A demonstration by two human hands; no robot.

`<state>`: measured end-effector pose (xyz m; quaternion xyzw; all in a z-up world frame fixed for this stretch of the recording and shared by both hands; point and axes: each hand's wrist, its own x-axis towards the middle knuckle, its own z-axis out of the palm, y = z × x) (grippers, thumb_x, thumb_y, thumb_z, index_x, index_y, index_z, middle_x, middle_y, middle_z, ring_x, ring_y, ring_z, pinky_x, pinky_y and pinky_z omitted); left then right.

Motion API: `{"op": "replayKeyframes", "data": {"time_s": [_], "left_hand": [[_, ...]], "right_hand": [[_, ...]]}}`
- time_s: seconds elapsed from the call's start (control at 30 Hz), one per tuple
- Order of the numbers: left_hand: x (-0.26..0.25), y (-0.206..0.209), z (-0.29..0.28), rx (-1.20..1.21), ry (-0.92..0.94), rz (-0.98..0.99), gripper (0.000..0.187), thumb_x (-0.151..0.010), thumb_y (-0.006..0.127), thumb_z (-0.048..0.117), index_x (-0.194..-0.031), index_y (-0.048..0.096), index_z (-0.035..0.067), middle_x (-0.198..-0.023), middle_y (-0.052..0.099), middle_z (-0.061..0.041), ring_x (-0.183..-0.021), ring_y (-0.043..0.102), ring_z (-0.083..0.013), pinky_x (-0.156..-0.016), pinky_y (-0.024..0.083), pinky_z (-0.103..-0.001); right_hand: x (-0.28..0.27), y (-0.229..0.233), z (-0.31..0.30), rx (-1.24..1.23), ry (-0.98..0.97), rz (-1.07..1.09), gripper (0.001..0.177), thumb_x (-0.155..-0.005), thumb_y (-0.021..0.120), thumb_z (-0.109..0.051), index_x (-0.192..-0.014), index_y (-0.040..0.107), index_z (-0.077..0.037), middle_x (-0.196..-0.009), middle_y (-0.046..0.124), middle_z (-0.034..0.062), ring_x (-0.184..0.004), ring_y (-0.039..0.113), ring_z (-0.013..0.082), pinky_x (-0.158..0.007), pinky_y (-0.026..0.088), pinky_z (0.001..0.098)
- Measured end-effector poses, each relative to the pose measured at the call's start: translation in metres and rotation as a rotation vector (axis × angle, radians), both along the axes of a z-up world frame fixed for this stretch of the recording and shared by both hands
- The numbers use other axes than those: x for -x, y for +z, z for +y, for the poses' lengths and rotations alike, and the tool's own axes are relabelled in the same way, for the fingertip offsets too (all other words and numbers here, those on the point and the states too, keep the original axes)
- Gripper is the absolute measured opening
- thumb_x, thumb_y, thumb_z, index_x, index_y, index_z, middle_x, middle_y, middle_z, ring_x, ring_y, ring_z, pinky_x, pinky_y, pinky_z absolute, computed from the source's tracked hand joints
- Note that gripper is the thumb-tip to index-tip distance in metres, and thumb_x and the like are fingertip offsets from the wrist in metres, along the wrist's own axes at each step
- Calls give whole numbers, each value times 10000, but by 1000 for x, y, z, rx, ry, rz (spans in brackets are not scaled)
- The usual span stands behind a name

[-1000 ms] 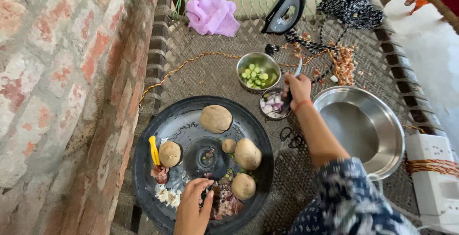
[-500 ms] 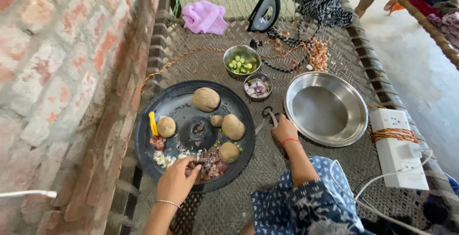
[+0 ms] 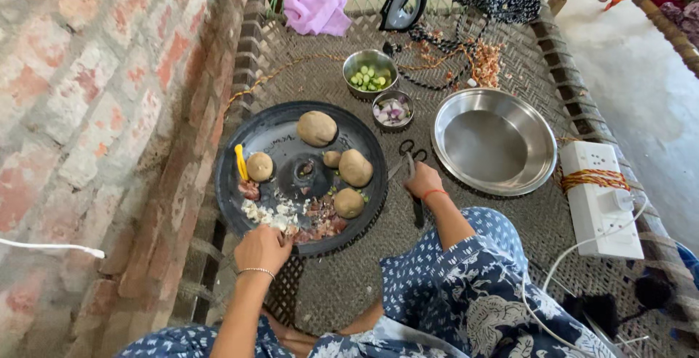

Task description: The person peels several potatoes using a peeler and a knife, removing the skin and placing the peeled potatoes into a metal bowl. The person also handles a small bowl of chopped green vegetables and a bowl of chopped onions.

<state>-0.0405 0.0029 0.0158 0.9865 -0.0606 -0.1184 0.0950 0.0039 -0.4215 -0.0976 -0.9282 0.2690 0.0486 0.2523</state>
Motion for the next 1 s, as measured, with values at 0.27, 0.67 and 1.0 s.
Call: {"op": "replayKeyframes", "data": {"time_s": [0.27, 0.67, 1.0], "left_hand": [[-8, -8, -5, 160, 72, -115, 406, -859, 711, 229, -1257, 643, 188, -1207, 619, -92, -1000, 670, -344, -790, 566, -490], [-108, -44, -4, 250, 25, -430, 595, -785, 814, 133, -1325, 568, 94, -1343, 533, -169, -1277, 506, -393, -1048, 474, -472], [-174, -24, -35, -126, 34, -140, 723, -764, 862, 252, -1399, 520, 209, -1434, 467, -85, -1365, 403, -318, -1100, 374, -506]], "right_hand": [[-8, -2, 14, 44, 185, -25, 481, -734, 818, -302, -1129, 688, -60, -1156, 713, 221, -1122, 661, 407, -957, 522, 479], [-26, -6, -8, 151, 359, -68, 501, -644, 887, -185, -1078, 657, -82, -1046, 728, 201, -1060, 674, 401, -908, 535, 486], [-29, 29, 11, 224, 377, -31, 441, -693, 833, -141, -1102, 688, -66, -1108, 708, 196, -1096, 673, 381, -938, 542, 464]]}}
